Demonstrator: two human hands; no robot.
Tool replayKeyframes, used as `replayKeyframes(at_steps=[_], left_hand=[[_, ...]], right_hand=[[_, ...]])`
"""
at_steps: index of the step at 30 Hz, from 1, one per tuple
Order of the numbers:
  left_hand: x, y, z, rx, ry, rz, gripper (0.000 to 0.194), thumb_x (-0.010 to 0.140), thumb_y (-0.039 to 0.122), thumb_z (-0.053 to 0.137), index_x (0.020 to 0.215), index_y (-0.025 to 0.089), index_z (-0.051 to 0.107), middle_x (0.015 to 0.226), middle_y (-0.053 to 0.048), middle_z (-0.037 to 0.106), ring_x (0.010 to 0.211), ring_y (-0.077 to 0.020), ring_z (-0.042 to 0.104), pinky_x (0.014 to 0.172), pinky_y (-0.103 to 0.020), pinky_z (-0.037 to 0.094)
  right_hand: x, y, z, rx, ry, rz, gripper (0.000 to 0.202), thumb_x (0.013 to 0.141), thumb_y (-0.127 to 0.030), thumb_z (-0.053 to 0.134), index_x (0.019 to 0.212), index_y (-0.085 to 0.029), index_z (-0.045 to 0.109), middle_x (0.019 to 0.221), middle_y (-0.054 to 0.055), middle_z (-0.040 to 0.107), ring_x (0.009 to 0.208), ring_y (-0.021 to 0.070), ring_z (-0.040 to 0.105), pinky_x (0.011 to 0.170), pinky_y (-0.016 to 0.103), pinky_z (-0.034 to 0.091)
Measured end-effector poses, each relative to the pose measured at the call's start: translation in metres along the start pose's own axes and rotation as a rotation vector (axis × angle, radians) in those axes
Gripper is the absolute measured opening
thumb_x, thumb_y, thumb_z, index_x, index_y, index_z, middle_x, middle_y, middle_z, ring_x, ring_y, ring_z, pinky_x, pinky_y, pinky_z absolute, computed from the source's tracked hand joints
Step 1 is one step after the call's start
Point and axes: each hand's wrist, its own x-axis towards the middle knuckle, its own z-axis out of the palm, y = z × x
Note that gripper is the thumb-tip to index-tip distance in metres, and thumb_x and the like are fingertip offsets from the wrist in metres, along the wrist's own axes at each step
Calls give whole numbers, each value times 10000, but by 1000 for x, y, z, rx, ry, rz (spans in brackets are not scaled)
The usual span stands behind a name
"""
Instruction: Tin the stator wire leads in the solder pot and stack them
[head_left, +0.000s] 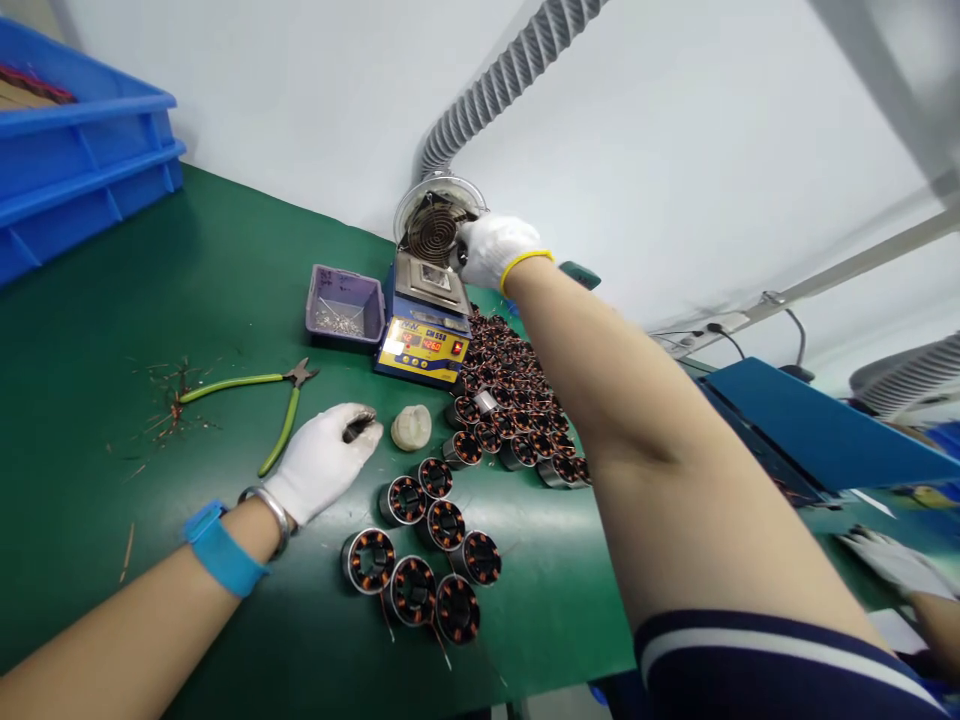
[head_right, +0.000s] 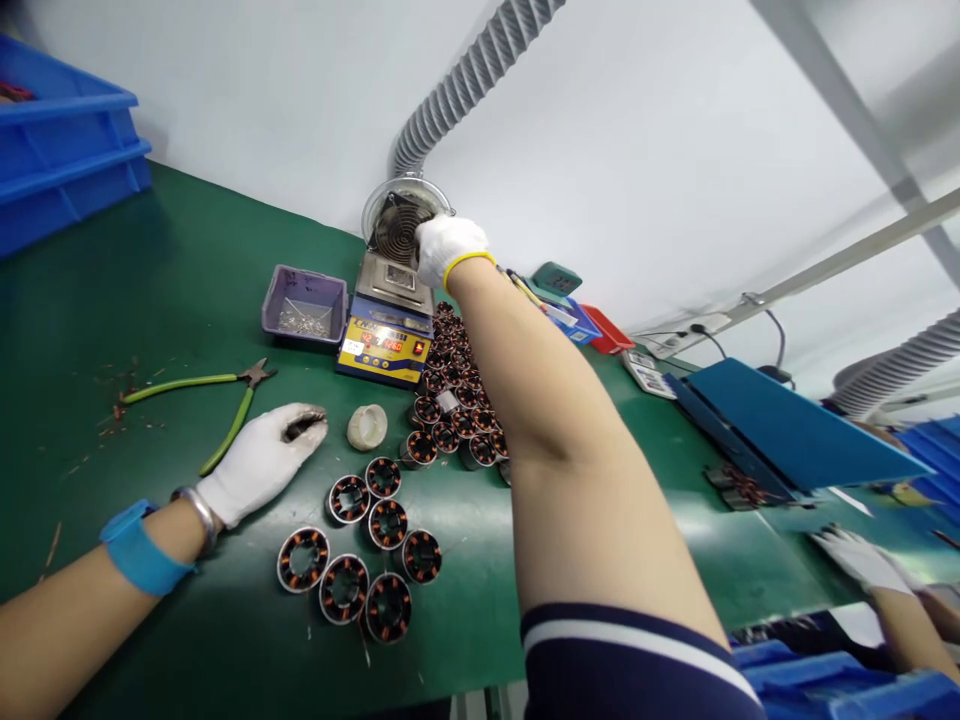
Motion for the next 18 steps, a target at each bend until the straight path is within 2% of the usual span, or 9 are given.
replayKeyframes(at_steps=[3,5,8,12,15,18], left_hand=[[0,2,0,9,-6,-10,363,856,425,557,1063,168,710,1121,-111,761,1043,-280,698,985,-448,534],[0,3,0,12,-8,-13,360,856,418,560,1065,166,710,1118,-113,761,1045,-281,697,986,-448,532],[0,4,0,13,-11,-12,355,856,418,559,1057,169,713,1102,-106,765,1024,-270,703,972,-433,540],[0,2,0,12,-6,-10,377,854,441,554,1066,171,711,1109,-104,763,1036,-263,701,986,-422,536],[0,0,0,12,-6,-10,408,848,473,556,1071,170,710,1120,-109,761,1047,-267,700,992,-426,535],[1,-2,-1,9,-5,-1,426,835,498,557,1061,170,710,1115,-117,765,1037,-272,705,989,-433,540]], right_hand=[[-4,5,-14,22,-47,144,311,806,-358,670,963,-90,682,1044,151,666,1077,291,639,996,459,476],[-4,6,-13,78,-61,164,326,825,-407,640,933,-102,682,915,119,677,920,231,676,881,384,536],[0,4,0,158,-82,186,298,786,-400,691,921,-135,684,770,72,654,779,223,676,745,381,574],[4,2,11,353,-59,218,201,716,-287,750,831,-136,683,725,58,622,748,238,666,724,420,569],[-4,8,2,568,-14,261,155,691,-249,761,767,-144,675,708,50,608,708,208,633,712,400,564],[-27,21,-13,758,-14,310,201,794,-336,696,831,-139,672,763,43,626,642,119,570,688,305,552]])
